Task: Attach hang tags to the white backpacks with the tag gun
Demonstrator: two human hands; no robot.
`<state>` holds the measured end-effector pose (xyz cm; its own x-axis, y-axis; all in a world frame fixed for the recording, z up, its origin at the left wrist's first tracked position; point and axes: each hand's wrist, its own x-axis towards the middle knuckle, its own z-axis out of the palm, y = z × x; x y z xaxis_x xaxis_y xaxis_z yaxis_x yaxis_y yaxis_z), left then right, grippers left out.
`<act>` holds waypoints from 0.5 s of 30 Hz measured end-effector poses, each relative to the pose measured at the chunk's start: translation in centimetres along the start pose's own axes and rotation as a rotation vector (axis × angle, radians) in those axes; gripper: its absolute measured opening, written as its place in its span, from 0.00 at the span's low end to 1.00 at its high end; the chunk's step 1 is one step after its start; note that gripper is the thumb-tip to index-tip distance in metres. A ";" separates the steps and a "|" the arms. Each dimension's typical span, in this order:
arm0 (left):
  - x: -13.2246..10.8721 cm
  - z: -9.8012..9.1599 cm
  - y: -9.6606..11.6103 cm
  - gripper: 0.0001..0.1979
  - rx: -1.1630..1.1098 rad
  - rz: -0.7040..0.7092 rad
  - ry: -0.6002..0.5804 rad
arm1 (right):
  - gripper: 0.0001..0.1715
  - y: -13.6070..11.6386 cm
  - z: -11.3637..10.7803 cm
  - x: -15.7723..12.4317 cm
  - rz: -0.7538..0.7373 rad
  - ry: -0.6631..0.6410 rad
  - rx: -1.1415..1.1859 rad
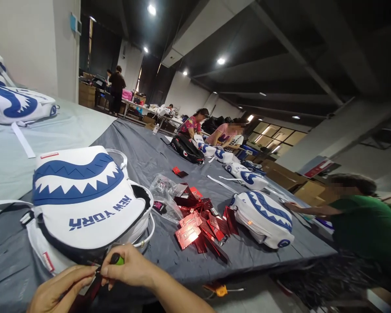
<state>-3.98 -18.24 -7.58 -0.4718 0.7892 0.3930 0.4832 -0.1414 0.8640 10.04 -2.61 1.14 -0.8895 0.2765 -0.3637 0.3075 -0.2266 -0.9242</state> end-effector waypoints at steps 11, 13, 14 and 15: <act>1.3 1.6 2.5 0.19 -0.050 -0.170 0.003 | 0.09 -0.7 -0.9 -0.7 -0.145 0.097 -0.415; 1.1 1.6 2.4 0.17 -0.011 -0.143 -0.013 | 0.04 -0.7 -0.8 -0.6 -0.218 0.109 -0.703; 1.1 1.5 2.4 0.17 -0.002 -0.120 -0.026 | 0.08 -0.7 -0.8 -0.6 -0.250 0.102 -0.819; 1.1 1.5 2.4 0.16 0.003 -0.096 -0.039 | 0.10 -0.7 -0.7 -0.6 -0.273 0.094 -0.896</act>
<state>-2.27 -16.85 -5.56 -0.4872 0.8217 0.2958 0.4395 -0.0620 0.8961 10.62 -1.96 1.88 -0.9505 0.2966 -0.0930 0.2722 0.6497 -0.7098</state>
